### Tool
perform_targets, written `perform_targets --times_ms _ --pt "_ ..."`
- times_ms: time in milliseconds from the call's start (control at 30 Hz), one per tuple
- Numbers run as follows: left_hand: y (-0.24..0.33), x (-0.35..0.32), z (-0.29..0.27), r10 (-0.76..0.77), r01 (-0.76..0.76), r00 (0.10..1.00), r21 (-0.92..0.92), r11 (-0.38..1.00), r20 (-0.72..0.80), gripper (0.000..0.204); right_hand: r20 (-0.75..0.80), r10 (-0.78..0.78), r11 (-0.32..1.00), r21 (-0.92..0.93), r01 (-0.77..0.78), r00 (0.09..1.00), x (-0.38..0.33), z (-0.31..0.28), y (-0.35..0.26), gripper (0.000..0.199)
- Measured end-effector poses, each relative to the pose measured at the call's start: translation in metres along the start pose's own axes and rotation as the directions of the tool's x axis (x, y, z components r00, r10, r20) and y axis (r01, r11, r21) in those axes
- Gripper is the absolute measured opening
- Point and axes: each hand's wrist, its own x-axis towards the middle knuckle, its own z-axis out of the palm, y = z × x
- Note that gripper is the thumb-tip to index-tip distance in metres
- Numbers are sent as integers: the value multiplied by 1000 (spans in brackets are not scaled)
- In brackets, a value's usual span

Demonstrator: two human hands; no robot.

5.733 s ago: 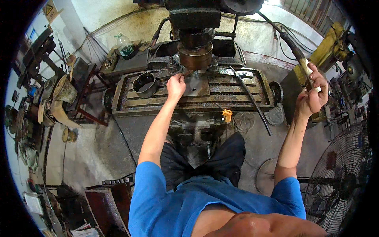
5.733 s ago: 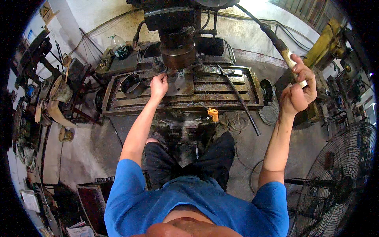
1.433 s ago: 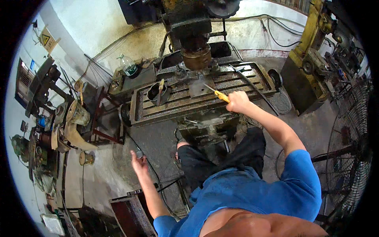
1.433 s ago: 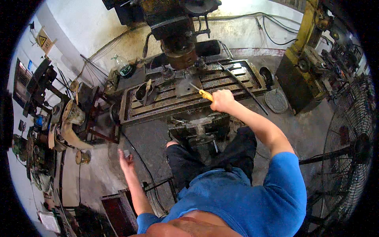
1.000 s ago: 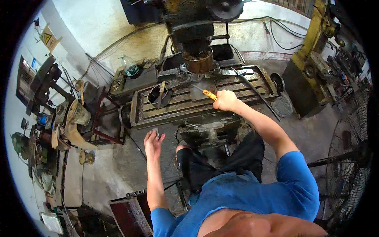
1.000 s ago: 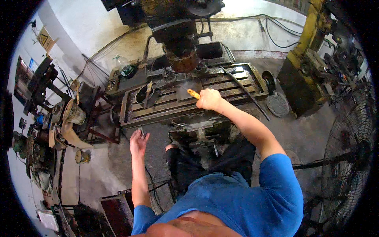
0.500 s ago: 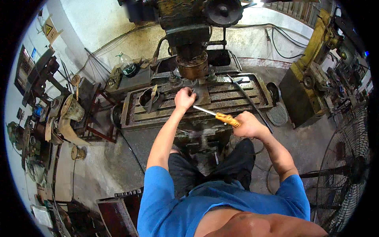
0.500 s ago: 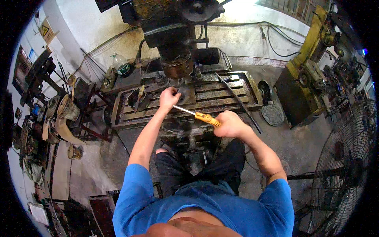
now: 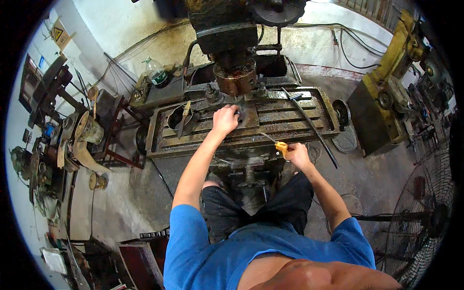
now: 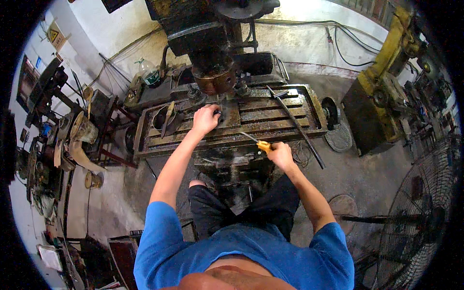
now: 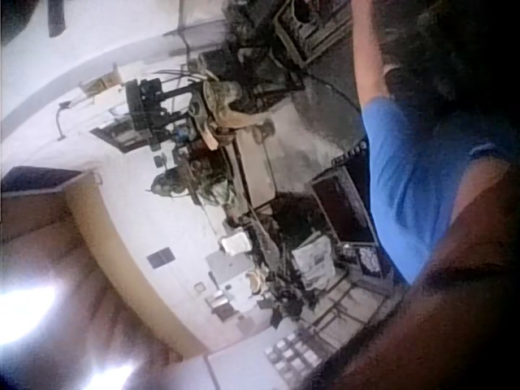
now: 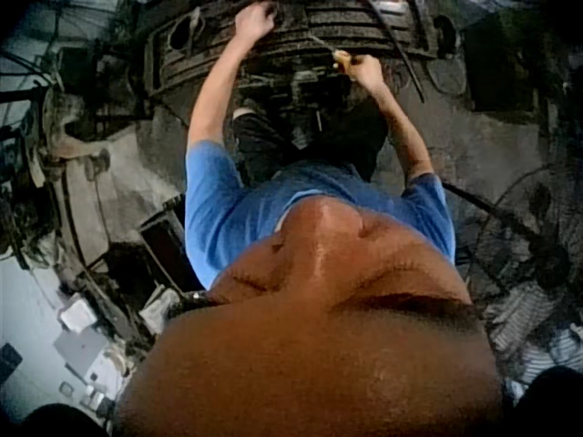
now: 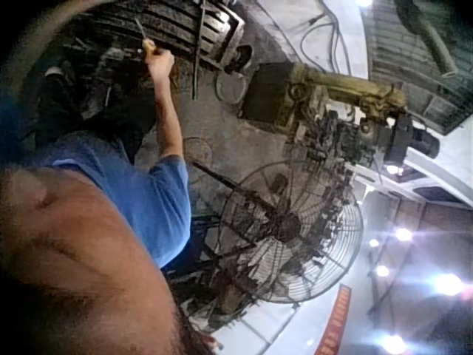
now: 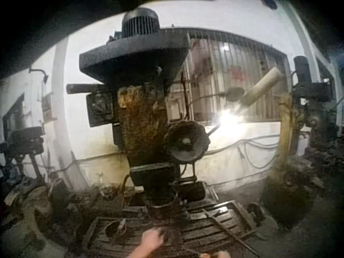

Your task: The person operates a milling machine by reaching into a bin to select metal components and placing them onto the machine's worktable. They use a yellow-handled tool to apply a substance to the parts and then activate the machine's controls.

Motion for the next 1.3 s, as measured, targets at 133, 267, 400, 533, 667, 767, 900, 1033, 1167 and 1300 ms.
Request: perform_targets --times_ms 133,267,400,533,667,767,900,1033,1167,1300 --pt "3 14 8 -19 19 1000 53 998 -9 20 18 57 998 -1 -57 998 -14 -10 -15 39" --pt "3 26 21 -17 20 998 54 998 -54 22 5 -78 997 30 78 997 -23 -19 13 40" --pt "-1 29 30 -163 166 979 18 986 -121 26 -3 -96 993 67 96 995 -32 -81 -19 40" --pt "-3 34 25 -311 313 948 32 949 -65 29 -449 -471 862 -53 504 759 11 -186 -70 41" --pt "-12 40 31 -317 311 946 -92 946 -65 30 -759 -618 301 13 954 205 41 -325 -193 50" --pt "-13 41 30 -368 362 929 -100 927 -42 32 -807 -457 234 296 926 374 25 -352 -241 53" --pt "-12 42 28 -395 390 918 -103 915 -27 32 -726 -650 217 107 970 226 10 -333 -181 62" --pt "-15 34 26 -414 410 908 -63 910 -60 31 -724 -647 305 42 951 240 -9 -269 -141 43" --pt "-8 39 26 -383 378 923 -91 921 -44 32 -677 -687 364 -4 932 265 -18 -275 -144 28" --pt "-8 36 27 -373 366 920 -74 928 -118 31 -708 -646 331 79 940 287 -18 -254 -132 20"
